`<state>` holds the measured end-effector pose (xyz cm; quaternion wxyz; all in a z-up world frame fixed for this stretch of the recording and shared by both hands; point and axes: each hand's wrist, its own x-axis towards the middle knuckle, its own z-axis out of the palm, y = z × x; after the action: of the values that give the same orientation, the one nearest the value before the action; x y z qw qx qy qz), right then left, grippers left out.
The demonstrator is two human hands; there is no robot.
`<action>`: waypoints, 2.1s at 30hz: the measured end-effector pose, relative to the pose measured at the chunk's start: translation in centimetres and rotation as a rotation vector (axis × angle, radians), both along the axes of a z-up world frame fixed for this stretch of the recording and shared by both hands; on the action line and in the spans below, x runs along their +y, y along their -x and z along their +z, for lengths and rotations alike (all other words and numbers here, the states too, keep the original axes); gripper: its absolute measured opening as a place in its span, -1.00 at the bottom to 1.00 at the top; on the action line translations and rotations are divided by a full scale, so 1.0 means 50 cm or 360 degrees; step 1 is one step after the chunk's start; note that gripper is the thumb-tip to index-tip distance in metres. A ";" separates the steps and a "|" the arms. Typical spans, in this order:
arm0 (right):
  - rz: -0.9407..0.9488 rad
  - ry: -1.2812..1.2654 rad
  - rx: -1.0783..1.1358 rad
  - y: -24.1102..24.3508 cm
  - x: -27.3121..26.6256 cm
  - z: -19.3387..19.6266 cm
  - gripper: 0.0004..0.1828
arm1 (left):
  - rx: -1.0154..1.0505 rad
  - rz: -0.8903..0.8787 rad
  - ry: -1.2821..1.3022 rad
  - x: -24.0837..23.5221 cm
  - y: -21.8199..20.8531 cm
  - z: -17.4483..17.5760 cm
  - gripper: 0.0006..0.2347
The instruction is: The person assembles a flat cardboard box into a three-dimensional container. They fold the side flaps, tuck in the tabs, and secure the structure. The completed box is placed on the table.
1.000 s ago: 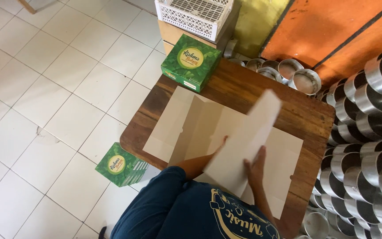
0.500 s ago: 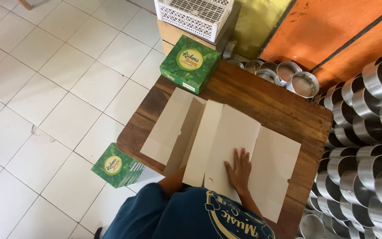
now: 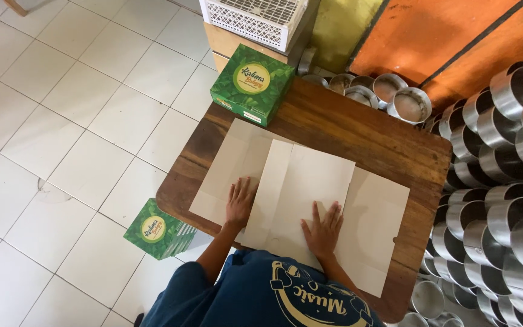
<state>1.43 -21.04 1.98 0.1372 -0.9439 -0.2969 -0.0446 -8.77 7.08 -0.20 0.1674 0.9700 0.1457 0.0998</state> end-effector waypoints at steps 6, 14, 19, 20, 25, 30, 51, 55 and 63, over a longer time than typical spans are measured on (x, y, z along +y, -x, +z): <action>0.0022 -0.0029 -0.0032 -0.002 0.003 0.004 -0.15 | -0.0308 0.0061 0.0358 0.017 0.007 -0.068 -0.73; -0.0120 0.0204 0.0216 -0.079 0.002 0.058 -0.12 | 0.0067 -0.0024 0.0201 0.004 0.000 0.029 -0.31; -0.0195 0.0265 0.0301 -0.168 -0.019 -0.025 -0.17 | 0.0067 -0.0065 0.0072 0.008 -0.002 0.025 -0.13; -0.0130 0.0234 0.0137 -0.180 -0.018 -0.033 -0.16 | 0.0165 -0.0061 0.0091 0.004 -0.006 0.031 -0.10; 0.0036 0.0141 -0.0213 -0.212 -0.008 -0.031 -0.12 | 0.0398 -0.0010 0.0179 0.009 -0.023 0.038 -0.06; 0.0057 0.0084 -0.0048 -0.216 -0.014 -0.014 -0.11 | 0.0248 -0.0021 0.0109 0.001 -0.018 0.025 -0.09; 0.0171 0.0186 0.0055 0.079 -0.177 -0.049 0.12 | 0.0215 0.0051 -0.0038 -0.013 -0.021 0.003 -0.26; 0.0131 0.0254 0.0112 0.087 -0.179 -0.046 0.15 | 0.0102 0.0013 -0.0091 -0.017 -0.015 0.007 -0.28; 0.0267 0.0253 0.0368 0.066 -0.197 -0.042 0.41 | 0.0104 0.0112 0.0200 -0.096 -0.012 -0.050 -0.32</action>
<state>-1.86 -30.91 -0.13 0.0984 -0.9226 -0.3595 0.0995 -8.18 2.26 -2.69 0.2193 0.9546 0.1910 0.0646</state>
